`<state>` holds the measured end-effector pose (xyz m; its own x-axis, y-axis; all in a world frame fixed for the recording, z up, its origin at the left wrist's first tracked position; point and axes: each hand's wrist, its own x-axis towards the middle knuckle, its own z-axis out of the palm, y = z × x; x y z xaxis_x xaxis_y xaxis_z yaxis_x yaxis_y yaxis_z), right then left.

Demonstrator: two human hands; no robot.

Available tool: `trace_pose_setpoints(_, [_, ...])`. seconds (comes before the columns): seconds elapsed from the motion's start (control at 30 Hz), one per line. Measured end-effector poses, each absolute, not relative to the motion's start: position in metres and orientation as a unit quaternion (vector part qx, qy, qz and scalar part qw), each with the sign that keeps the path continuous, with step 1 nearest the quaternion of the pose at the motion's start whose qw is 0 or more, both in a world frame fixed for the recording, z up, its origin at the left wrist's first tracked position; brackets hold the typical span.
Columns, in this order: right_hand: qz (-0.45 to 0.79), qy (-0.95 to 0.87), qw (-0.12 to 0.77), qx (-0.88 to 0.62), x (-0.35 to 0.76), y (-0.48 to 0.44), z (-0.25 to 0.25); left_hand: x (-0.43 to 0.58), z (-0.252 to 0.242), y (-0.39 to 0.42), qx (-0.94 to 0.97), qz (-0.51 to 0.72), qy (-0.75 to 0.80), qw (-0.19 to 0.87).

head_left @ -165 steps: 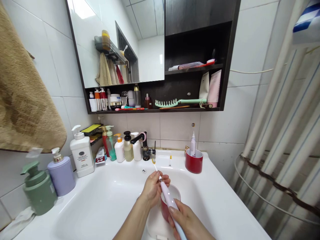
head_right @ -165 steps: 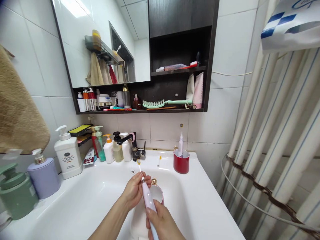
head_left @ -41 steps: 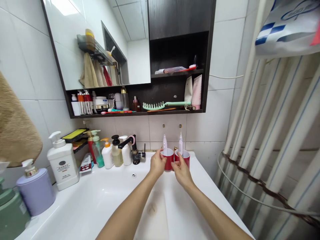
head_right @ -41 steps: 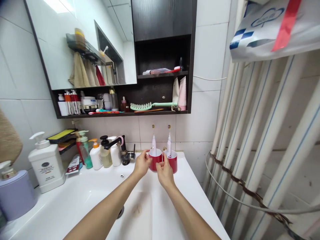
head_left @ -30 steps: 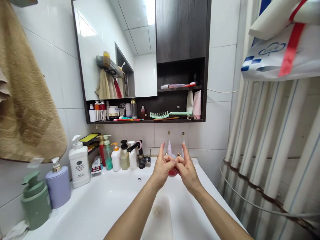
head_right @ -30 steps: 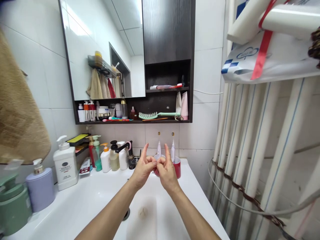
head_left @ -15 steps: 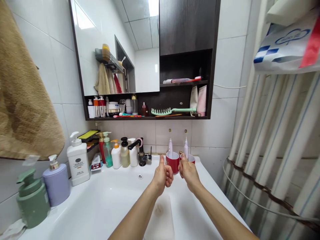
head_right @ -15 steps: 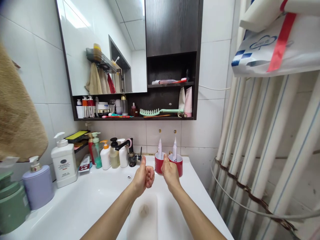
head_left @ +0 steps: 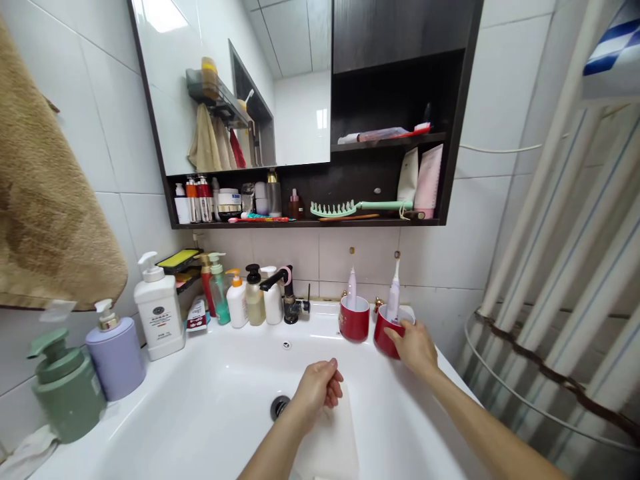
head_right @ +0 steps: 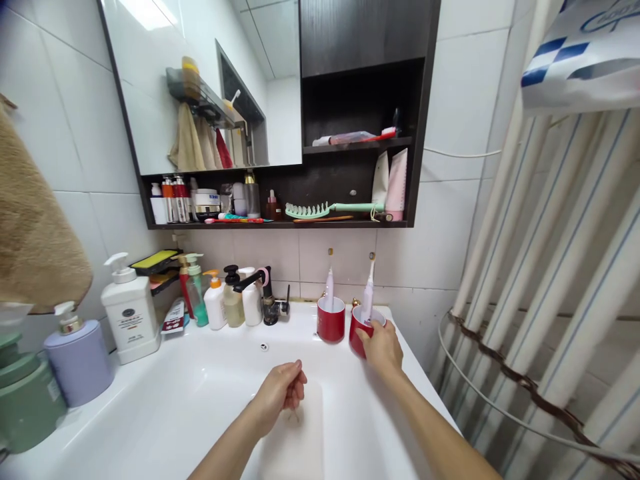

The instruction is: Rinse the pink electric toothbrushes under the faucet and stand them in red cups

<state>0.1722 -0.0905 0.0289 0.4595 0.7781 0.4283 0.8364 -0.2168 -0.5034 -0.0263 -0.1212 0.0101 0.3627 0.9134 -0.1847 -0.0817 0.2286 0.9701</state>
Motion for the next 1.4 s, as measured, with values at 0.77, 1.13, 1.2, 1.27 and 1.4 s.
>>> trace_pose_setpoints(0.77, [0.155, -0.690, 0.344, -0.618, 0.064, -0.167, -0.026, -0.022, -0.014, -0.129, 0.659, 0.493, 0.409, 0.393])
trace_pose_setpoints(1.13, [0.150, -0.689, 0.292, -0.646, 0.058, -0.163, -0.035, -0.022, -0.023, -0.112, 0.659, 0.490, 0.469, 0.326])
trace_pose_setpoints(1.2, [0.148, -0.692, 0.289, -0.645, 0.056, -0.164, -0.033, -0.022, -0.021, -0.115, 0.671, 0.488, 0.458, 0.318])
trace_pose_setpoints(1.27, [0.151, -0.694, 0.291, -0.642, 0.055, -0.166, -0.030, -0.020, -0.021, -0.118, 0.682, 0.483, 0.449, 0.316])
trace_pose_setpoints(1.4, [0.147, -0.693, 0.301, -0.638, 0.056, -0.168, -0.028, -0.021, -0.018, -0.117, 0.657, 0.502, 0.459, 0.325])
